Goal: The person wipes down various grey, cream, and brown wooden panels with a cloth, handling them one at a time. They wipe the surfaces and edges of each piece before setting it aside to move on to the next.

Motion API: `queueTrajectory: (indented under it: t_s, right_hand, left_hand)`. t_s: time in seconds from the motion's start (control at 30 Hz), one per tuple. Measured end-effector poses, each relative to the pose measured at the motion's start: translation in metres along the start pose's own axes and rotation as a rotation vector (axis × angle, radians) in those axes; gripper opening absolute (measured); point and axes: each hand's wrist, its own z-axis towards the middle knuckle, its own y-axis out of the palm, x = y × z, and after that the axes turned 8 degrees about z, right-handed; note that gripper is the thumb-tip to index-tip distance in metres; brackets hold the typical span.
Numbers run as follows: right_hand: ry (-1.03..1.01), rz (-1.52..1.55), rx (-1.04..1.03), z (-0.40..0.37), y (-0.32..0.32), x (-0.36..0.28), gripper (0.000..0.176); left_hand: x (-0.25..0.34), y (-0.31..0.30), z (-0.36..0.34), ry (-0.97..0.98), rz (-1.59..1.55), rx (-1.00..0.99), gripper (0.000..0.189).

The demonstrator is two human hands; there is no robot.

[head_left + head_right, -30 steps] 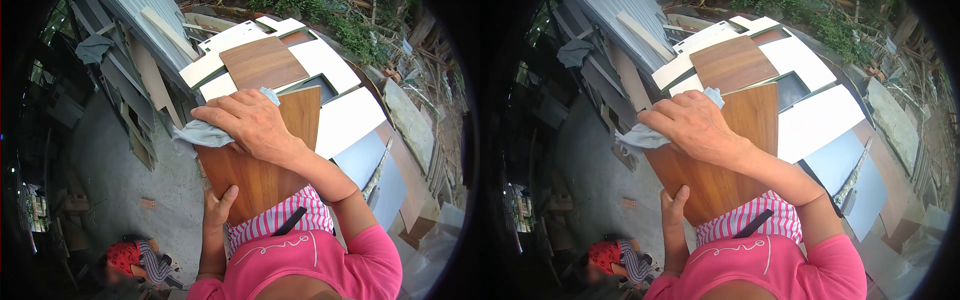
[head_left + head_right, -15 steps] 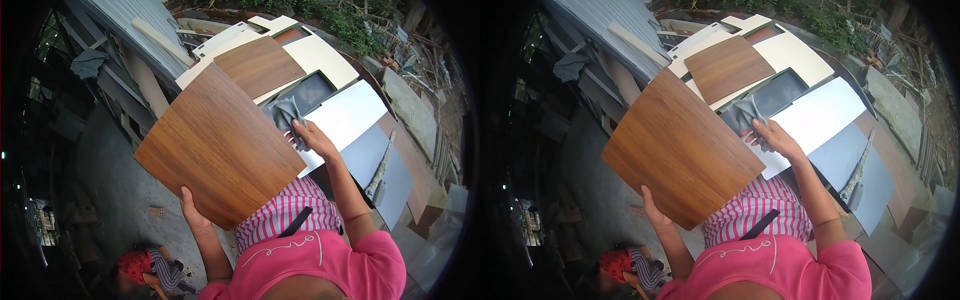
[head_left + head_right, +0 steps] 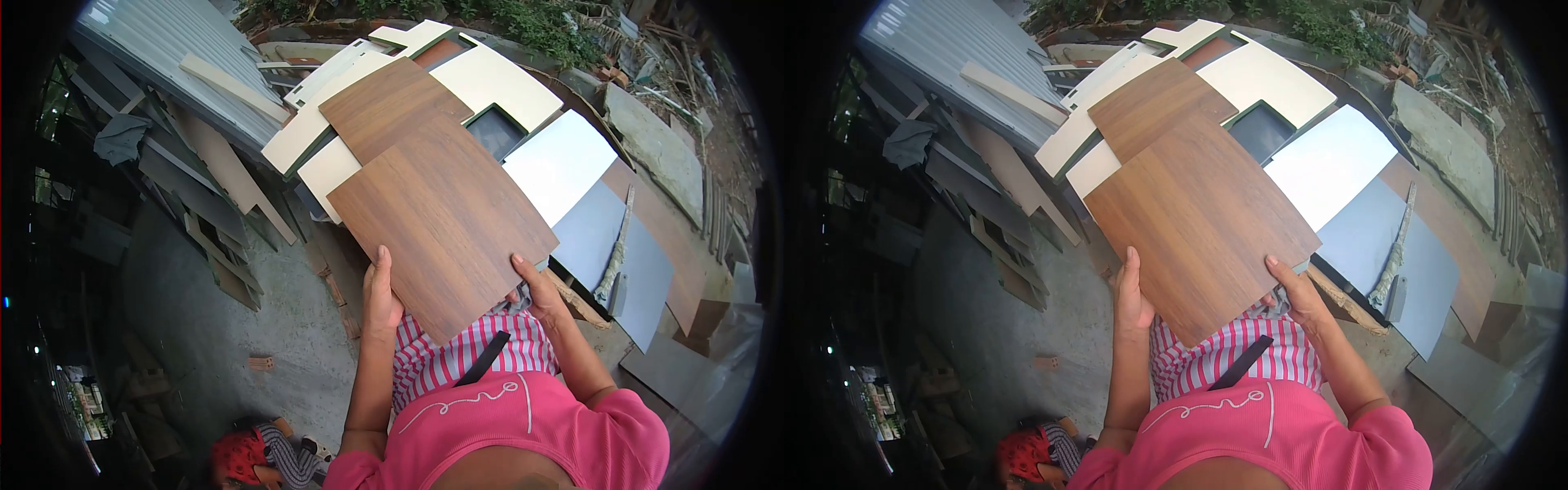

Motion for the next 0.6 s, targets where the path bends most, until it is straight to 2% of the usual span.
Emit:
queueTrajectory:
  t_s: [0.07, 0.1, 0.13, 0.2, 0.27, 0.33, 0.4, 0.47, 0.5, 0.57, 0.6]
  right_hand:
    - [0.008, 0.096, 0.087, -0.011, -0.028, -0.005, 0.039]
    - [-0.021, 0.091, 0.112, -0.017, -0.044, -0.009, 0.038]
    - [-0.048, 0.085, 0.135, -0.024, -0.06, -0.013, 0.038]
    - [-0.09, 0.09, 0.17, -0.038, -0.085, -0.021, 0.038]
    - [-0.14, 0.09, 0.295, -0.048, -0.099, -0.027, 0.039]
    - [-0.153, 0.098, 0.308, -0.051, -0.119, -0.03, 0.036]
    - [-0.147, 0.136, 0.286, -0.046, -0.138, -0.029, 0.035]
    - [-0.139, 0.17, 0.261, -0.04, -0.14, -0.032, 0.033]
    - [-0.141, 0.176, 0.29, -0.035, -0.137, -0.033, 0.032]
    - [-0.142, 0.185, 0.321, -0.03, -0.133, -0.034, 0.031]
    - [-0.141, 0.181, 0.306, -0.028, -0.131, -0.035, 0.031]
  left_hand:
    - [-0.005, 0.0, 0.013, 0.049, 0.017, -0.151, 0.056]
    - [0.007, 0.008, 0.011, 0.079, 0.188, -0.036, 0.056]
    - [0.018, 0.014, 0.011, 0.224, 0.371, 0.032, 0.058]
    - [0.051, 0.026, -0.003, 0.443, 0.458, -0.065, 0.058]
    - [0.075, 0.039, -0.027, 0.664, 0.425, -0.351, 0.053]
    - [0.097, 0.056, -0.05, 0.679, 0.323, -0.754, 0.045]
    - [0.104, 0.078, -0.067, 0.306, -0.101, -1.126, 0.037]
    - [0.107, 0.096, -0.076, 0.141, -0.239, -1.348, 0.031]
    - [0.1, 0.104, -0.079, 0.141, -0.239, -1.345, 0.031]
    - [0.083, 0.119, -0.09, 0.229, -0.611, -1.385, 0.03]
    - [0.077, 0.122, -0.094, 0.225, -0.61, -1.384, 0.03]
